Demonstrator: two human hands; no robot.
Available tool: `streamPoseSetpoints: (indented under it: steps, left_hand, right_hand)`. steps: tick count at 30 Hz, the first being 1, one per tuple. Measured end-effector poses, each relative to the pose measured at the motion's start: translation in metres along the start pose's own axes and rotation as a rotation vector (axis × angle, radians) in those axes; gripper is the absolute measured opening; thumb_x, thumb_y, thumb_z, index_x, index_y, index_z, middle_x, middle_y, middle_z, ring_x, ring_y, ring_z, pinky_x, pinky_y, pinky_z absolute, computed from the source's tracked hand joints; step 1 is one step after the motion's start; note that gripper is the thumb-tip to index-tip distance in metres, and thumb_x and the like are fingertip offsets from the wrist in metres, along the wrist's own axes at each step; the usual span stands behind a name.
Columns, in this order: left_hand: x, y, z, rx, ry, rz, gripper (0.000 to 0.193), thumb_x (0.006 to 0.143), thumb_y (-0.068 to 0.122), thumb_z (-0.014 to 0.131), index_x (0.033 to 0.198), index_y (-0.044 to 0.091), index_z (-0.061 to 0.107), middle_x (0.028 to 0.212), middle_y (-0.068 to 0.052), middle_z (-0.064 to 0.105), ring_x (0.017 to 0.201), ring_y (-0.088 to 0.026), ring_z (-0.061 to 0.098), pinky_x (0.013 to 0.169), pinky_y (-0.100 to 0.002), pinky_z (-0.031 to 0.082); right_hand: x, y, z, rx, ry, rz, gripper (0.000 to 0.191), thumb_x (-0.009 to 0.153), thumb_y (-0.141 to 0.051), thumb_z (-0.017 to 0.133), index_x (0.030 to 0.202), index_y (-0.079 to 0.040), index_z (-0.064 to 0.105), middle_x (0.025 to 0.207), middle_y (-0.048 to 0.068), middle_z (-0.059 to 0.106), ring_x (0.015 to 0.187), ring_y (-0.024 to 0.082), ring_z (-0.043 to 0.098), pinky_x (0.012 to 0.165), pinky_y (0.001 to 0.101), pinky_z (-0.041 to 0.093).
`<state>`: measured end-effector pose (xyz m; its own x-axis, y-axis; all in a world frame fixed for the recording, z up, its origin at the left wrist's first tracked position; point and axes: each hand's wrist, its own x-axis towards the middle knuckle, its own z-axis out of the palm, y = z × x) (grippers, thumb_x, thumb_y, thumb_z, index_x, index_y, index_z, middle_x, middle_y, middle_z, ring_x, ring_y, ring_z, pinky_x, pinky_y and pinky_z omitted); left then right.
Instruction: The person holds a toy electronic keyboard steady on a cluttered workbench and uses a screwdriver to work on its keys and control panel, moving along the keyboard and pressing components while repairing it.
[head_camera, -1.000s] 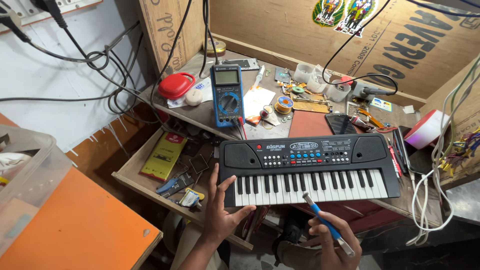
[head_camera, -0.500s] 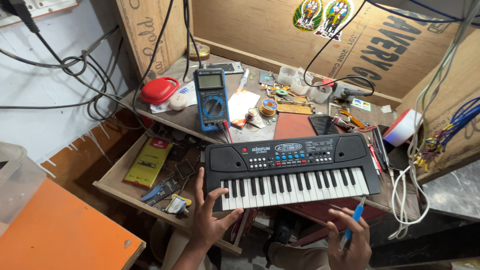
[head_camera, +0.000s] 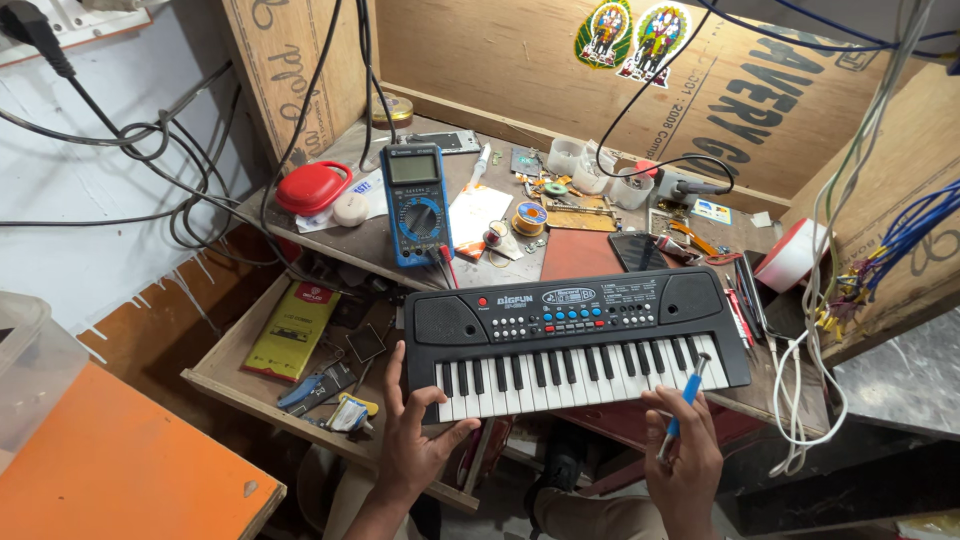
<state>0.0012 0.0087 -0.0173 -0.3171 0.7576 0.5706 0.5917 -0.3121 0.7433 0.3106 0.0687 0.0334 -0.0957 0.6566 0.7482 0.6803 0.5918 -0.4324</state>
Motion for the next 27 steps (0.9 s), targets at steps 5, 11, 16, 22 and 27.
streamPoseSetpoints:
  steps: [5, 11, 16, 22, 27]
  left_hand:
    - [-0.001, -0.001, 0.001, -0.005, 0.013, 0.027, 0.049, 0.076, 0.054, 0.078, 0.098, 0.017, 0.055, 0.162, -0.025, 0.02, 0.148, -0.051, 0.032, 0.101, -0.055, 0.056]
    - [-0.001, 0.0, 0.0, -0.038, 0.016, 0.004, 0.053, 0.075, 0.054, 0.081, 0.1, 0.016, 0.055, 0.161, -0.025, 0.021, 0.147, -0.048, 0.035, 0.099, -0.053, 0.057]
    - [-0.001, 0.0, 0.001, -0.02, 0.02, 0.003, 0.052, 0.074, 0.052, 0.083, 0.099, 0.015, 0.055, 0.161, -0.024, 0.021, 0.147, -0.049, 0.033, 0.1, -0.053, 0.055]
    - [-0.001, 0.0, 0.001, -0.022, 0.029, 0.03, 0.054, 0.075, 0.053, 0.082, 0.102, 0.014, 0.055, 0.16, -0.024, 0.022, 0.148, -0.049, 0.032, 0.101, -0.054, 0.055]
    - [0.0, 0.001, 0.002, -0.052, 0.004, -0.034, 0.056, 0.074, 0.057, 0.079, 0.101, 0.016, 0.053, 0.161, -0.024, 0.021, 0.146, -0.046, 0.038, 0.096, -0.051, 0.059]
  right_hand:
    - [0.003, 0.004, -0.007, 0.015, 0.016, 0.037, 0.027, 0.098, -0.012, 0.066, 0.124, -0.006, 0.061, 0.107, 0.011, 0.074, 0.104, 0.024, 0.073, 0.078, 0.0359, 0.06]
    - [0.008, 0.005, 0.008, 0.15, 0.056, -0.005, 0.017, 0.103, -0.014, 0.062, 0.12, -0.01, 0.061, 0.106, 0.006, 0.074, 0.096, 0.017, 0.076, 0.076, 0.0304, 0.059]
    - [0.01, -0.009, 0.009, 0.038, 0.07, -0.12, 0.021, 0.107, -0.014, 0.058, 0.126, -0.006, 0.062, 0.1, 0.007, 0.074, 0.097, 0.021, 0.073, 0.097, 0.0458, 0.054]
    - [0.03, -0.055, 0.024, 0.388, -0.082, 0.196, 0.033, 0.104, -0.013, 0.051, 0.132, -0.004, 0.066, 0.075, 0.004, 0.073, 0.055, 0.008, 0.059, 0.05, 0.028, 0.042]
    - [0.06, -0.094, 0.053, 0.542, -0.209, 0.164, 0.025, 0.095, -0.01, 0.06, 0.118, 0.001, 0.061, 0.07, 0.003, 0.066, 0.059, 0.007, 0.063, 0.052, 0.0249, 0.048]
